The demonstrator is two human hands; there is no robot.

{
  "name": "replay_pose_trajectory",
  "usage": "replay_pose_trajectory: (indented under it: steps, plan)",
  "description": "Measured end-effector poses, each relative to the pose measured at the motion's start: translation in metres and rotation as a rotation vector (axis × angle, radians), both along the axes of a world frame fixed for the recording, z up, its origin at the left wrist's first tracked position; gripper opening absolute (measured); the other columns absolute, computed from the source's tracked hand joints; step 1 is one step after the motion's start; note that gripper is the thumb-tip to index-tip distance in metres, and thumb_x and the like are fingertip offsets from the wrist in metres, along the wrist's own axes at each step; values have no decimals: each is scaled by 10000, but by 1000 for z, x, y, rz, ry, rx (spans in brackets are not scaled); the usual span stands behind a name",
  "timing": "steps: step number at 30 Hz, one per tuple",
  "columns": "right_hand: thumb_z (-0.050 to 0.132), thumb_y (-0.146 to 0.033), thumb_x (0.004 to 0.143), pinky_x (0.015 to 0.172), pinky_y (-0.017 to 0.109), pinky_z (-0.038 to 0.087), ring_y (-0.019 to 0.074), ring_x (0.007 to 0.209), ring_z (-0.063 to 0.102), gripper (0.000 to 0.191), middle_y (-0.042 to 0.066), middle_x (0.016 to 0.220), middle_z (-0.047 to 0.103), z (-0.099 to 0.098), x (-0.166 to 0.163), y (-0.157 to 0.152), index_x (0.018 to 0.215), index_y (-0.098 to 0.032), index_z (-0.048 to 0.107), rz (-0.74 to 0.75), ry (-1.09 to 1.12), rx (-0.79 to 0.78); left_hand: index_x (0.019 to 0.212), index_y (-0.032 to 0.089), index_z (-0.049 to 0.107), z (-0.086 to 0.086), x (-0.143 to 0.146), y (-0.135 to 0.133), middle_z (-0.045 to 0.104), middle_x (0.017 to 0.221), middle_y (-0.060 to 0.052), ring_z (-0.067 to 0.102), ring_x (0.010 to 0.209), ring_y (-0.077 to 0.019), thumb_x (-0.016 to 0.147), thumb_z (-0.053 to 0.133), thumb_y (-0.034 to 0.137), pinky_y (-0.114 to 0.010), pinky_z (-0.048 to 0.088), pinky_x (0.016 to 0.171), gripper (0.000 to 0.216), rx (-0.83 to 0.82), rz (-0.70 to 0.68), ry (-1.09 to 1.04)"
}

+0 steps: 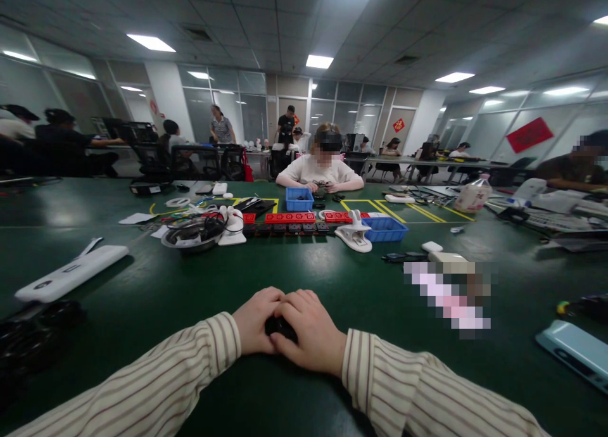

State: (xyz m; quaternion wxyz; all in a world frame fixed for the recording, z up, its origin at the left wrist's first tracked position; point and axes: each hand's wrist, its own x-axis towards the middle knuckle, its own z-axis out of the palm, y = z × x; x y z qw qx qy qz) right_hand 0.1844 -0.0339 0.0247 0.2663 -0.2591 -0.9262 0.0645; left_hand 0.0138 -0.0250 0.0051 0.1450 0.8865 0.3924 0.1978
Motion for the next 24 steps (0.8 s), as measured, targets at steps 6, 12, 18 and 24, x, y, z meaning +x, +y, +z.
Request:
replay_pose_trajectory:
  steps: [6, 12, 18, 24]
  plan:
    - [414, -161, 620, 827, 364, 343, 189, 863, 476, 258, 51, 888, 583, 1, 2, 2, 855, -181, 520, 261, 58, 55, 845, 198, 607, -4, -4, 5, 502, 953, -20, 482, 920, -215, 515, 715, 230, -328, 419, 852, 349, -63, -70, -37]
    - [444, -238, 664, 916, 389, 298, 195, 935, 473, 327, 63, 961, 580, 2, 3, 0, 976, -163, 502, 251, 161, 60, 1019, 188, 552, -7, -4, 6, 523, 1043, -54, 472, 994, -247, 520, 744, 338, -386, 347, 947, 555, -8, -99, -74]
    - [511, -498, 734, 790, 377, 345, 211, 852, 450, 420, 85, 927, 532, -3, 1, 2, 957, -141, 512, -40, 80, -2, 1016, 146, 513, -7, -3, 4, 529, 1047, -101, 478, 966, -277, 526, 715, 492, -440, 357, 914, 633, 9, -4, -67]
    - [553, -356, 730, 751, 338, 344, 185, 809, 443, 237, 54, 870, 526, -2, 0, 1, 860, -159, 528, -66, -1, -9, 898, 161, 576, -4, 1, 1, 518, 957, -71, 482, 892, -245, 537, 709, 360, -397, 403, 842, 433, 8, 10, -22]
